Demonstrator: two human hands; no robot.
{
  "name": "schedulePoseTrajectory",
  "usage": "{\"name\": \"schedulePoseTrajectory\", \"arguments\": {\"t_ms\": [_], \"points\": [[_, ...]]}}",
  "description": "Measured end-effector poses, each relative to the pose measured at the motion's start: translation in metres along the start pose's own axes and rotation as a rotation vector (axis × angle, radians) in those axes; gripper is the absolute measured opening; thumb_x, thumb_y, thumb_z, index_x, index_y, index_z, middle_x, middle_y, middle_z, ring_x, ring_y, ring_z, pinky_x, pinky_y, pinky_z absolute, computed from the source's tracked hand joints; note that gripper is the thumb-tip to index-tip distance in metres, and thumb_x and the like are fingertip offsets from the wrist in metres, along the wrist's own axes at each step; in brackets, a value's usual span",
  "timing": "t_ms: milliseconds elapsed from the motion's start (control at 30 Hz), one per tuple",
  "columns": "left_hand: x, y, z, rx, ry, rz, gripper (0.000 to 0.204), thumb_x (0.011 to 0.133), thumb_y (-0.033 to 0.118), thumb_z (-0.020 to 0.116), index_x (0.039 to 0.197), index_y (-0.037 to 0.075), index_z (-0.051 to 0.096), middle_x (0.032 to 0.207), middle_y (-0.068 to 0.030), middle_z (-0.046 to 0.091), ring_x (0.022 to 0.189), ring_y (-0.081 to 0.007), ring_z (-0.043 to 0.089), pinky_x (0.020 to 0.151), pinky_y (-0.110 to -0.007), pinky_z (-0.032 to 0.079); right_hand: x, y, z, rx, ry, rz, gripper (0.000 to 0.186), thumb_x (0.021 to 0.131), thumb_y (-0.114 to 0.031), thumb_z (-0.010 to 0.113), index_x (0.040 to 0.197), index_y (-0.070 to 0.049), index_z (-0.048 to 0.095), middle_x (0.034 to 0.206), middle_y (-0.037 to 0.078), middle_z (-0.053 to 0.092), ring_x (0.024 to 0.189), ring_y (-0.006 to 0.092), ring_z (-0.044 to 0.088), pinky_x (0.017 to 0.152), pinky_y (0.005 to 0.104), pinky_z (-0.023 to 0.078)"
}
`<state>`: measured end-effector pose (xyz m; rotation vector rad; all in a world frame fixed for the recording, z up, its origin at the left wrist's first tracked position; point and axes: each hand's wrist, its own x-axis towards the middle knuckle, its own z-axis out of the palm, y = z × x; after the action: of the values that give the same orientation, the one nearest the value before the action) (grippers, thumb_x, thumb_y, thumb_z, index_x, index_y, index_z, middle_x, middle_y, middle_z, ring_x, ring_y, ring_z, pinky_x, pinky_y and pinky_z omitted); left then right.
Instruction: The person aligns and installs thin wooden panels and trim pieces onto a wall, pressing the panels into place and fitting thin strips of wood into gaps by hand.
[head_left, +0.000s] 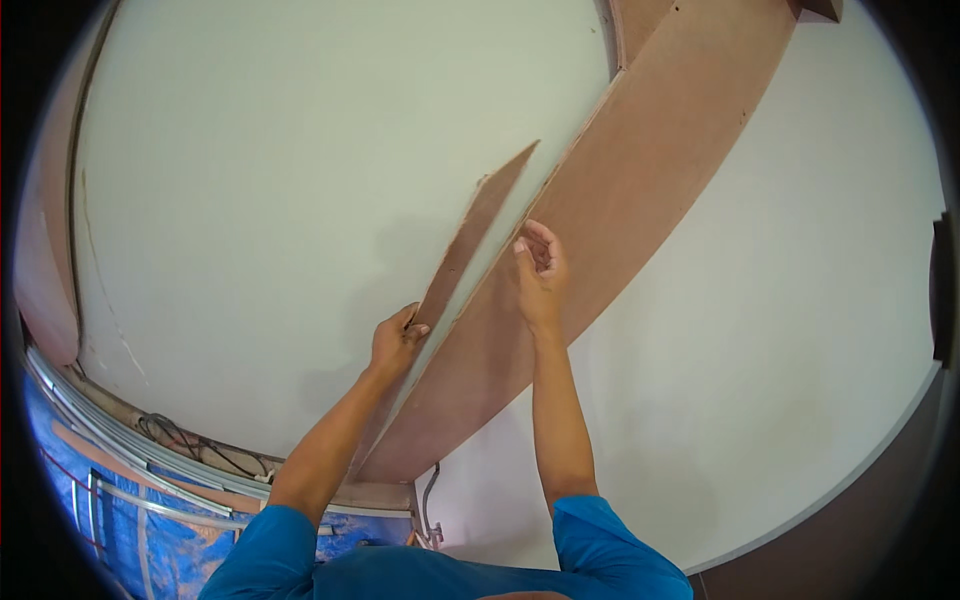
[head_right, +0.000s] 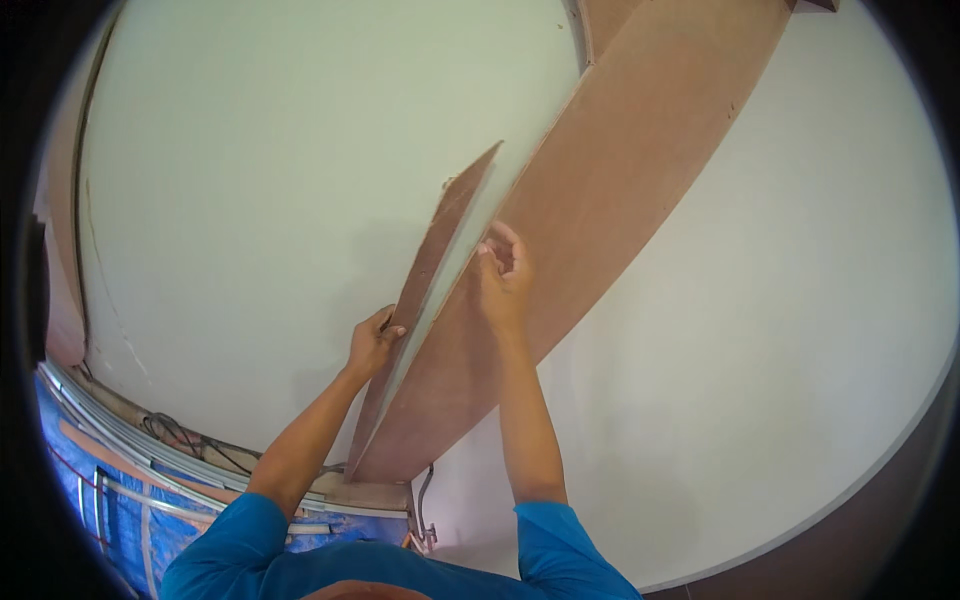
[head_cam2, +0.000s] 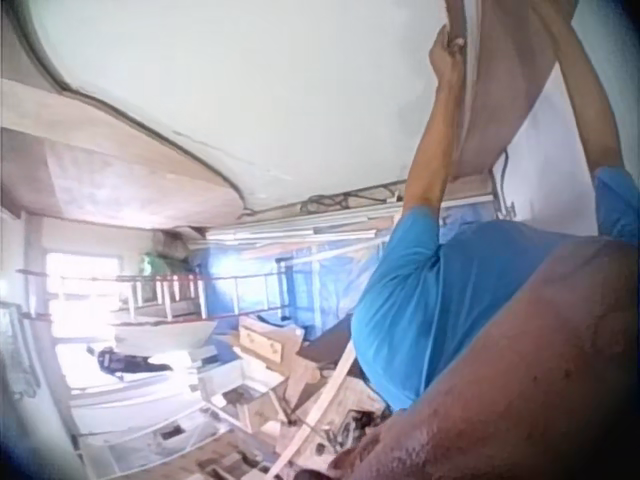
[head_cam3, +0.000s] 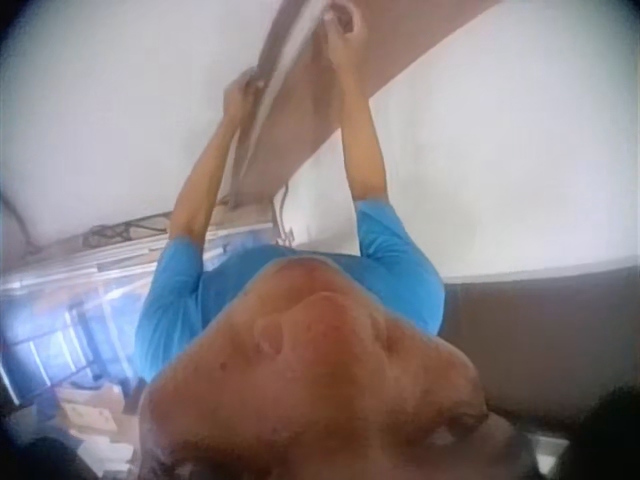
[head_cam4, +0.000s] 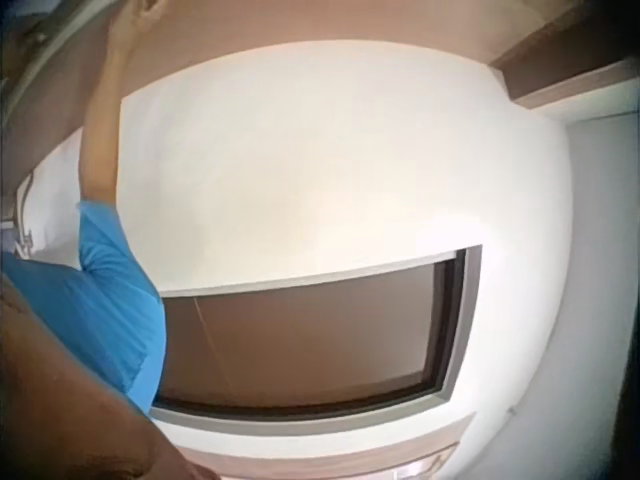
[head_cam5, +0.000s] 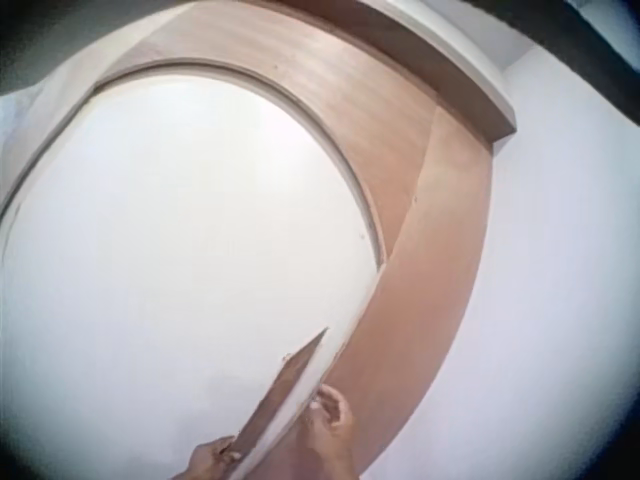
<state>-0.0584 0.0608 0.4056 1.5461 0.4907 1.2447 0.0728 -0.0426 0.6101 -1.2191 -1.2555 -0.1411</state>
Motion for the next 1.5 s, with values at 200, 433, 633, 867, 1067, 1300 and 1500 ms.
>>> {"name": "schedulePoseTrajectory", "arguments": {"t_ms": [200,433,633,867,1067,1300,1500], "points": [[0.006,0.007,0.003,0.217,-0.024,-0.020,0.036,0.092,0.014,0.070,0.128,0.009,0.067,0.107,-0.0177,0.073,0.096,-0.0334,0.070,0.086,-0.041,0.051,-0.015,0.027,-0.028,0.023,-0.012,0.019,0.038,0.099,-0.015,0.067,0.134,-0.002,0.059,0.122,0.006,0.065,0.102,0.0132,0.064,0.087,0.0288,0.053],[0.002,0.010,0.007,0.251,0.002,-0.043,0.033,0.091,0.015,0.070,0.122,0.004,0.067,0.109,-0.0210,0.071,0.100,-0.0371,0.068,0.086,-0.044,0.051,-0.036,0.041,-0.039,0.032,-0.045,0.111,0.030,0.097,-0.012,0.069,0.124,-0.001,0.065,0.134,0.008,0.060,0.112,0.0144,0.060,0.092,0.0289,0.052],[0.005,0.005,0.015,0.232,0.042,-0.001,0.027,0.089,0.011,0.072,0.113,0.001,0.066,0.105,-0.0208,0.070,0.100,-0.0376,0.067,0.086,-0.044,0.051,-0.052,0.044,-0.041,-0.024,-0.059,0.064,0.027,0.096,-0.007,0.068,0.122,0.000,0.065,0.131,0.010,0.063,0.100,0.0148,0.065,0.080,0.0286,0.057],[0.013,0.009,0.025,0.251,0.102,0.020,0.028,0.087,0.008,0.072,0.114,0.002,0.066,0.099,-0.0202,0.071,0.090,-0.0372,0.068,0.082,-0.042,0.052,-0.068,0.062,-0.044,-0.085,-0.062,0.134,0.020,0.094,-0.011,0.071,0.113,-0.003,0.070,0.129,0.007,0.064,0.103,0.0141,0.062,0.084,0.0262,0.050],[0.012,0.005,0.024,0.428,0.103,0.048,0.026,0.088,0.016,0.074,0.109,0.002,0.070,0.096,-0.0222,0.071,0.089,-0.0406,0.067,0.078,-0.044,0.051,-0.073,0.081,-0.046,-0.016,-0.111,0.234,0.021,0.095,-0.011,0.070,0.114,-0.002,0.069,0.131,0.007,0.063,0.100,0.0134,0.061,0.078,0.0268,0.052],[0.012,0.007,0.028,0.394,-0.002,-0.079,0.023,0.087,0.015,0.073,0.105,0.001,0.072,0.100,-0.0219,0.070,0.093,-0.0401,0.067,0.082,-0.047,0.050,-0.096,0.087,-0.057,-0.220,-0.101,0.197,0.022,0.095,-0.014,0.070,0.113,-0.001,0.069,0.127,0.007,0.066,0.104,0.0159,0.061,0.089,0.0295,0.050],[0.009,0.014,0.028,0.310,0.105,-0.066,0.025,0.087,0.011,0.074,0.108,-0.001,0.068,0.110,-0.0230,0.070,0.103,-0.0407,0.066,0.087,-0.047,0.051,-0.092,0.086,-0.048,-0.079,-0.099,0.123,0.018,0.097,-0.002,0.065,0.115,0.000,0.068,0.133,0.010,0.063,0.100,0.0163,0.068,0.081,0.0295,0.058]]}}
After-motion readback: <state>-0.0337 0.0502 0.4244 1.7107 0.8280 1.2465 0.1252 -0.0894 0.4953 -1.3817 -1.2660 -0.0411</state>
